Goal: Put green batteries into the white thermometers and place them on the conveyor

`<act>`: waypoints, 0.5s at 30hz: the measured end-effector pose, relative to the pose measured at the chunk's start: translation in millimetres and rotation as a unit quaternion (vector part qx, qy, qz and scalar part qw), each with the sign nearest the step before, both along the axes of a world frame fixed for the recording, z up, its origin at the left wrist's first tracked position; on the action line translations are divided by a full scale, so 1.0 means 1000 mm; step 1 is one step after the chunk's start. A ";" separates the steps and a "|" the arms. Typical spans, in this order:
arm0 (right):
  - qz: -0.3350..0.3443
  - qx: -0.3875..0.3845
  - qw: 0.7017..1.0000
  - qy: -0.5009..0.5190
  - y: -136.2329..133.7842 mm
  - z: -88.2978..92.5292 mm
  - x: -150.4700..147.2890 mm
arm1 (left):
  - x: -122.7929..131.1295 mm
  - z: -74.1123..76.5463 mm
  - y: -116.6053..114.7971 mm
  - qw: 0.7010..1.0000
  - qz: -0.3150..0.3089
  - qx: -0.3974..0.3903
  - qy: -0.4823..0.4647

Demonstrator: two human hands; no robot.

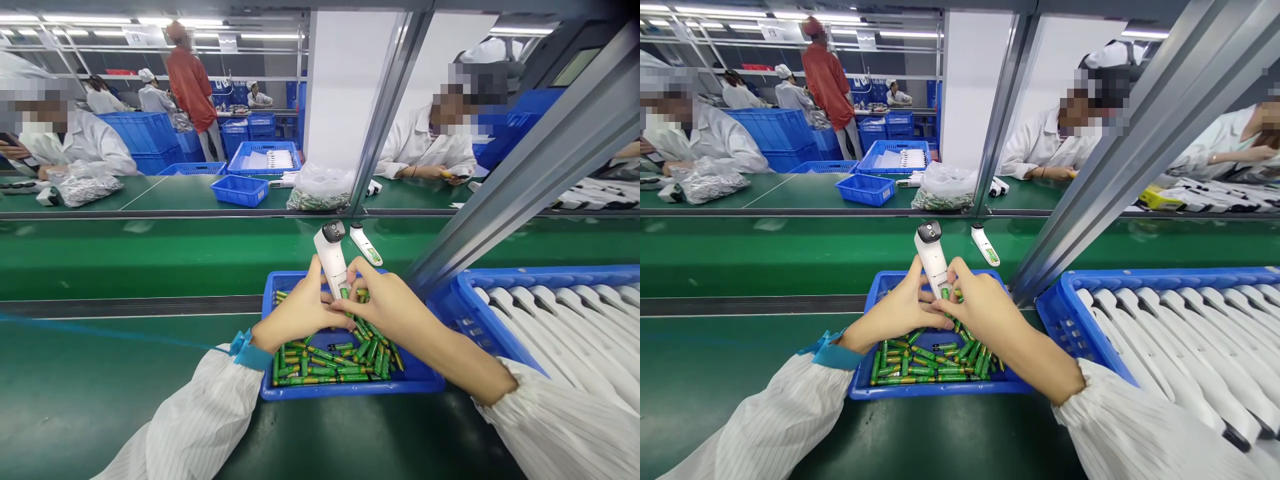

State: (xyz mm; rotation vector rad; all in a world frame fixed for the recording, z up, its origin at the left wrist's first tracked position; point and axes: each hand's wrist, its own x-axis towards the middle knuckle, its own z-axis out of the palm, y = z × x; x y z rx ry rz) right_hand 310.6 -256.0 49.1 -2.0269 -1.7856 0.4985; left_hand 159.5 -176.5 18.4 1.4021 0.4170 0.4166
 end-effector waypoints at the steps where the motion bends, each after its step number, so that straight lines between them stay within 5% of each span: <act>1: 0.005 0.007 1.000 -0.025 -0.001 0.000 -0.001 | 0.000 0.001 0.000 1.000 0.009 0.004 0.003; 15: 0.043 0.090 0.990 -0.102 -0.012 -0.001 -0.003 | 0.000 -0.002 0.002 0.998 0.045 0.031 -0.005</act>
